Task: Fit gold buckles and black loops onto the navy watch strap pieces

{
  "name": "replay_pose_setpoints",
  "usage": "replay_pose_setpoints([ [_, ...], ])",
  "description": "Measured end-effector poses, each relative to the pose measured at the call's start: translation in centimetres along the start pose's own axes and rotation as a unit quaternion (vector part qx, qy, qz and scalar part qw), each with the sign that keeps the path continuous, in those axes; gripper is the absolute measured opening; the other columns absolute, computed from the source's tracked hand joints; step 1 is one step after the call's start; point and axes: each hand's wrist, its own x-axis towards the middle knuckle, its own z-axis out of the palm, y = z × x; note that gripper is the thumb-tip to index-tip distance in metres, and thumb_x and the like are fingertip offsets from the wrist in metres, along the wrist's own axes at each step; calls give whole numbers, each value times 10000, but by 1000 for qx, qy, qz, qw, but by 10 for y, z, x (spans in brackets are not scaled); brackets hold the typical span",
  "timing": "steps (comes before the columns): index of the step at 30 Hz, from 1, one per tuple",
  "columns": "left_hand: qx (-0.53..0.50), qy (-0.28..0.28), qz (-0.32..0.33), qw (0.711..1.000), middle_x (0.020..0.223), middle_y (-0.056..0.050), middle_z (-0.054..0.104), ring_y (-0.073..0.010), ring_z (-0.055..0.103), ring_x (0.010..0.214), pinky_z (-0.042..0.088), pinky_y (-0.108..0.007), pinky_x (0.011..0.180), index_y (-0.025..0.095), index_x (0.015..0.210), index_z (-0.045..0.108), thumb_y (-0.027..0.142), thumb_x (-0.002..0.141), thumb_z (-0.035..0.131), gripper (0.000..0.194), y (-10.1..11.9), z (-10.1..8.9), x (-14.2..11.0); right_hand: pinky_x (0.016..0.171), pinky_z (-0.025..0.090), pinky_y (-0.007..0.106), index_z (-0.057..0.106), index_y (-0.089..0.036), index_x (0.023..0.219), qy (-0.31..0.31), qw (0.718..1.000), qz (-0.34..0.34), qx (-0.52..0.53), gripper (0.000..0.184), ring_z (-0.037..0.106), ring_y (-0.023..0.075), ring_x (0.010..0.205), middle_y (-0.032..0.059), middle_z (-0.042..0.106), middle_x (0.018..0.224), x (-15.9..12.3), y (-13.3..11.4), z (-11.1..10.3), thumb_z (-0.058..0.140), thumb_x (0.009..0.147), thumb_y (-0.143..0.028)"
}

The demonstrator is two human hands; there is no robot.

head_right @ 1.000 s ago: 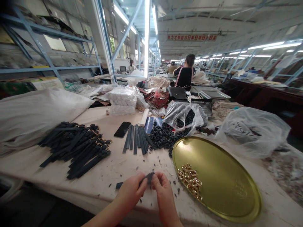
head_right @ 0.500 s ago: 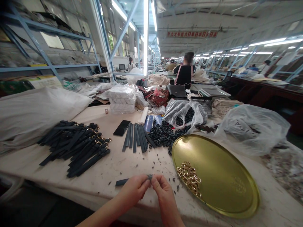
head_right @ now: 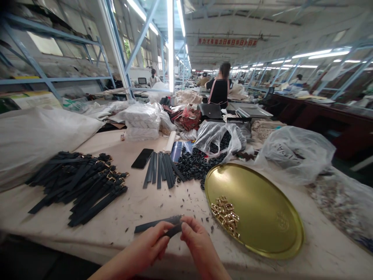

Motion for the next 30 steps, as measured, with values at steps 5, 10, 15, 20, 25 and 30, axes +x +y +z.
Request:
replay_pose_setpoints([
  [5,-15,-1,25,1000,558,38,468,-140,450,549,371,-239,577,134,1305,269,281,823,336,509,-4,2,3,553,385,204,654,-175,735,-24,1000,-6,16,208,454,72,543,-15,600,705,-4,3,10,739,592,-301],
  [10,-27,1,45,999,596,22,492,-138,461,565,392,-246,592,145,1306,281,297,820,347,513,-10,6,12,508,363,227,643,-146,797,-82,996,-18,-9,300,474,96,507,-7,585,606,2,16,9,693,636,-394],
  [15,-126,-71,5,989,804,-14,558,-111,507,522,416,-232,515,224,1358,91,310,802,363,625,-21,11,18,536,362,231,623,-144,779,-32,994,-70,-72,293,471,91,519,-11,586,623,6,19,9,693,640,-391],
  [20,-124,-24,-25,992,733,11,516,-77,397,468,317,-190,432,222,1341,179,318,772,390,615,-15,8,18,479,387,252,556,-163,819,-116,977,-88,-155,369,495,115,454,-13,557,599,9,13,11,554,707,-515],
  [25,-160,-34,-21,986,586,59,433,-69,329,456,261,-182,426,179,1083,447,405,752,427,401,-6,-5,21,707,417,266,568,-168,950,93,709,-189,-673,243,563,174,797,74,604,886,31,-53,-43,397,833,-295],
  [30,-184,-5,11,983,458,109,277,-65,251,407,227,-181,420,173,827,437,437,765,397,274,-15,9,34,710,387,315,626,-116,817,117,627,-153,-755,184,565,240,792,141,616,849,67,-107,-97,477,711,-95],
])
